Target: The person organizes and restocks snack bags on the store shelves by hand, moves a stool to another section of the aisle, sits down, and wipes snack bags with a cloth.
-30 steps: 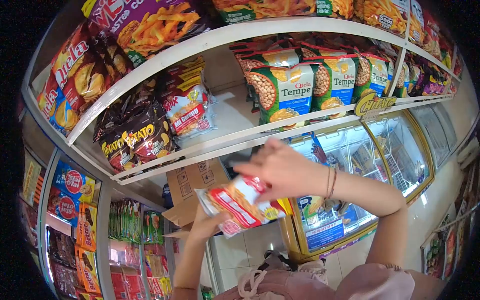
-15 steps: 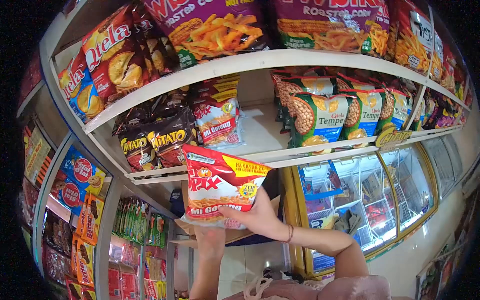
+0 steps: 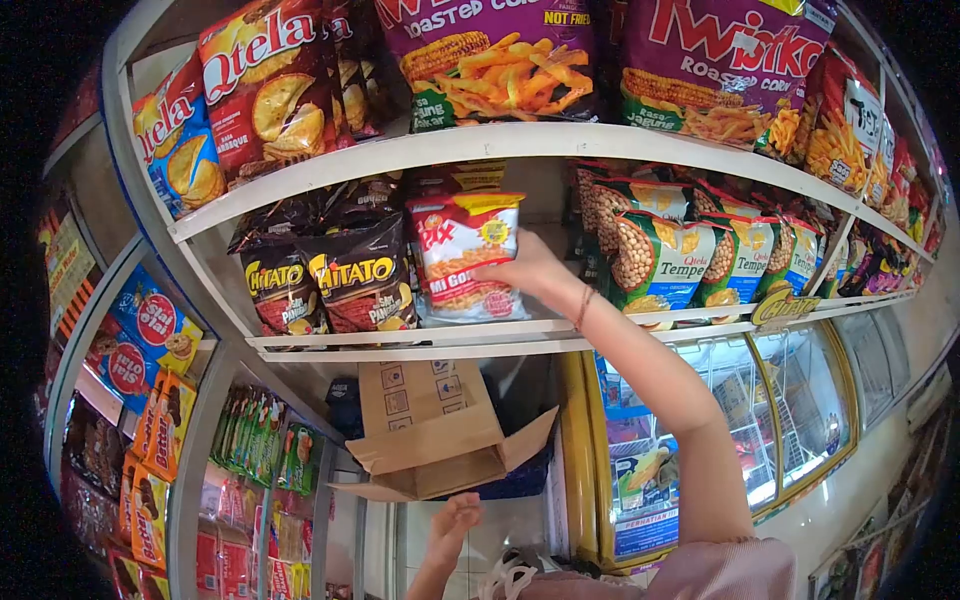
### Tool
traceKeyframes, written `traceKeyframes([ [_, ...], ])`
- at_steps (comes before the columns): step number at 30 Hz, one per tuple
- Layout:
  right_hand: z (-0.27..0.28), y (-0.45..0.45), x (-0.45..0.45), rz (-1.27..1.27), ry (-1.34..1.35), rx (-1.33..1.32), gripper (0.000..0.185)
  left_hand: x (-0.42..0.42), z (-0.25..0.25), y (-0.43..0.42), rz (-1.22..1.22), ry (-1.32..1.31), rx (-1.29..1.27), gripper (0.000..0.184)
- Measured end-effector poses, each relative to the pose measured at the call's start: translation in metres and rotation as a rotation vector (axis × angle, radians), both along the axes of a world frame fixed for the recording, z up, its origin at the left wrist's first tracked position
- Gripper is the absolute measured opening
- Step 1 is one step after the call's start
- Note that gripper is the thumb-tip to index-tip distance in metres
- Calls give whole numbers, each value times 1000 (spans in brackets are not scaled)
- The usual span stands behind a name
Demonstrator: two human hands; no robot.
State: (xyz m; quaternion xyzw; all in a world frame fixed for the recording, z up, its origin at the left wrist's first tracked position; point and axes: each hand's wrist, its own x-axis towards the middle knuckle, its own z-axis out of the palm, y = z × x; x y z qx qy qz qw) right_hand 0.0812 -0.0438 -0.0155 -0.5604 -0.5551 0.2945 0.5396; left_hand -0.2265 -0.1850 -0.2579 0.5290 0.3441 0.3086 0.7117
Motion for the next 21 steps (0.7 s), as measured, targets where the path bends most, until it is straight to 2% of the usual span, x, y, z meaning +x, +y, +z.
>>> traceKeyframes([
  [2,-17,17,5,17,-73,-38,53,-3,-5,1,27,-2,17,33],
  [8,-22,16,-3,-72,-93,10,53,-12,-17,19,111,65,67,28],
  [14,-16,7,-9,-57,-175,-29,57,-11,0,33,126,100,177,27],
  [18,-13,5,-14,-293,-505,-29,60,-1,-1,38,126,73,244,27],
  [21,-9,8,-10,77,96,-106,55,7,-5,36,86,56,219,28],
])
